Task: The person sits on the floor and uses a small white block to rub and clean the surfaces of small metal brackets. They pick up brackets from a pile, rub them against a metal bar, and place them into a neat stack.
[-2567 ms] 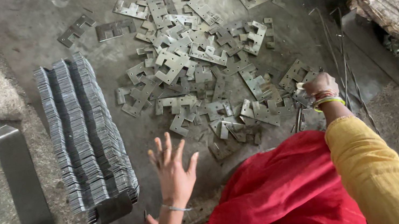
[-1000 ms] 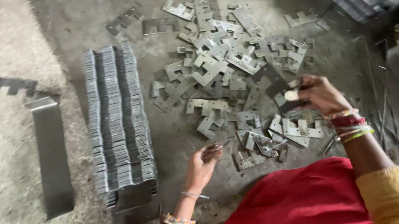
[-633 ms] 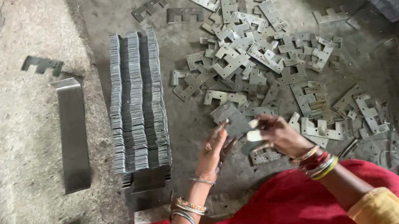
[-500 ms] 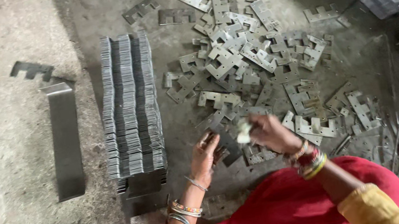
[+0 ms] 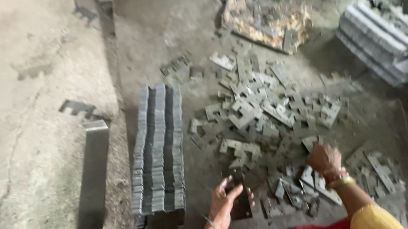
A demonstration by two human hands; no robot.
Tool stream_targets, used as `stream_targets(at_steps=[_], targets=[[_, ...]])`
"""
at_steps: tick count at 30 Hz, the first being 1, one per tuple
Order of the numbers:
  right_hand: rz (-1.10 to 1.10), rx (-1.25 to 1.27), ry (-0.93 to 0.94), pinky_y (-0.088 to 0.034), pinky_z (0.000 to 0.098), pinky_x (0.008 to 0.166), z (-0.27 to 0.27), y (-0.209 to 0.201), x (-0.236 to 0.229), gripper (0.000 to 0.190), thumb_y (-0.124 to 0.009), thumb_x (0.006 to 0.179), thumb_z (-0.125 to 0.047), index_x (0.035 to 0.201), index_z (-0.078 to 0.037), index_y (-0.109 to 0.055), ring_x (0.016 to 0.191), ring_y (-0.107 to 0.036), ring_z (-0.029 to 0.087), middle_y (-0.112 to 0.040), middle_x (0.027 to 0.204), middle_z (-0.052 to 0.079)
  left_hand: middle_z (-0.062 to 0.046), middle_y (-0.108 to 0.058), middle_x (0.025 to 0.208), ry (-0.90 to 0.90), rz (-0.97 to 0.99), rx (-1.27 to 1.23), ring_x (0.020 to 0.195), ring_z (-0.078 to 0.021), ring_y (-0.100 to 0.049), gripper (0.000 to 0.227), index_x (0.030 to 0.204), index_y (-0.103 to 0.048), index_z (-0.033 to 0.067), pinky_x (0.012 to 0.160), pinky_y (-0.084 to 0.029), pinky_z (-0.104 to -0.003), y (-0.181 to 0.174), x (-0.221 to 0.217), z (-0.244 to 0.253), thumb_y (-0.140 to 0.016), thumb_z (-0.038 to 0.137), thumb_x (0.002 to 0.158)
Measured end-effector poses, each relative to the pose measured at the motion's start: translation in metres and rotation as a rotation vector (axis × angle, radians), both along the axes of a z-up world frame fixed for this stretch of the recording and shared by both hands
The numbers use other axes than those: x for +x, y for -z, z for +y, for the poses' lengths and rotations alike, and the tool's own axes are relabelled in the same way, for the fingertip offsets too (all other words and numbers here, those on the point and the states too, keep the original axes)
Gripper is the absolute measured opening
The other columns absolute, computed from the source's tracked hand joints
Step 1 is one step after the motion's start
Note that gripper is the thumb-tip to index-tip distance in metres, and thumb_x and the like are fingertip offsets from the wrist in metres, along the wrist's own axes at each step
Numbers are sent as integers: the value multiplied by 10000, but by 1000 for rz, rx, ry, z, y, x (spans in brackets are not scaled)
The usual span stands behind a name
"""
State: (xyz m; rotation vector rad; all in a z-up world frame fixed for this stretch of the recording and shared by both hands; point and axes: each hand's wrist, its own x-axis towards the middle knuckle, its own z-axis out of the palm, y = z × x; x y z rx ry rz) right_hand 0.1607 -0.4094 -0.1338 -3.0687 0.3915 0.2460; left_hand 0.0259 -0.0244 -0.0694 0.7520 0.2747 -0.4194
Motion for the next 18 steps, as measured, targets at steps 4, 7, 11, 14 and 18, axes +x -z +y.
stream_targets(at_steps=[4, 7, 11, 14, 18], targets=[[-11, 14, -9, -616, 491, 819, 15, -25, -6, 258, -635, 845, -266, 892, -81, -809, 944, -753, 403, -775, 1000, 209, -162, -743, 876, -4, 16, 27, 697, -268, -742, 548, 1385, -471, 8, 611, -630, -421, 39, 3, 1, -685, 2, 881], [-102, -7, -55, -628, 476, 770, 33, -54, -23, 247, -648, 815, -293, 873, -80, -759, 871, -756, 393, -764, 924, 196, -247, -704, 987, 26, 28, 61, 780, -342, -691, 683, 1502, -340, 128, 684, -599, -483, 67, 10, -1, -665, 18, 912], [-199, 127, -203, -620, 461, 740, 86, -93, -56, 238, -590, 878, -200, 1069, -61, -613, 825, -749, 370, -750, 882, 205, -210, -622, 1175, -14, -27, 435, 995, -318, -606, 649, 1514, -364, 99, 844, -524, -478, 87, 25, -6, -685, 128, 951], [-569, 231, -845, -596, 460, 838, 118, -117, -84, 373, -591, 807, -127, 1173, -55, -610, 989, -714, 355, -716, 1077, 175, -208, -625, 1169, -66, -52, 354, 991, -317, -609, 638, 1503, -369, 97, 846, -525, -478, 84, 25, -5, -687, 129, 950], [-744, 171, -1145, -578, 425, 958, 103, -133, -64, 572, -586, 744, -30, 1316, -55, -603, 1182, -672, 323, -680, 1304, 129, -206, -630, 1160, -58, -40, 397, 986, -315, -612, 624, 1489, -376, 94, 849, -526, -478, 70, 31, -3, -689, 129, 949]])
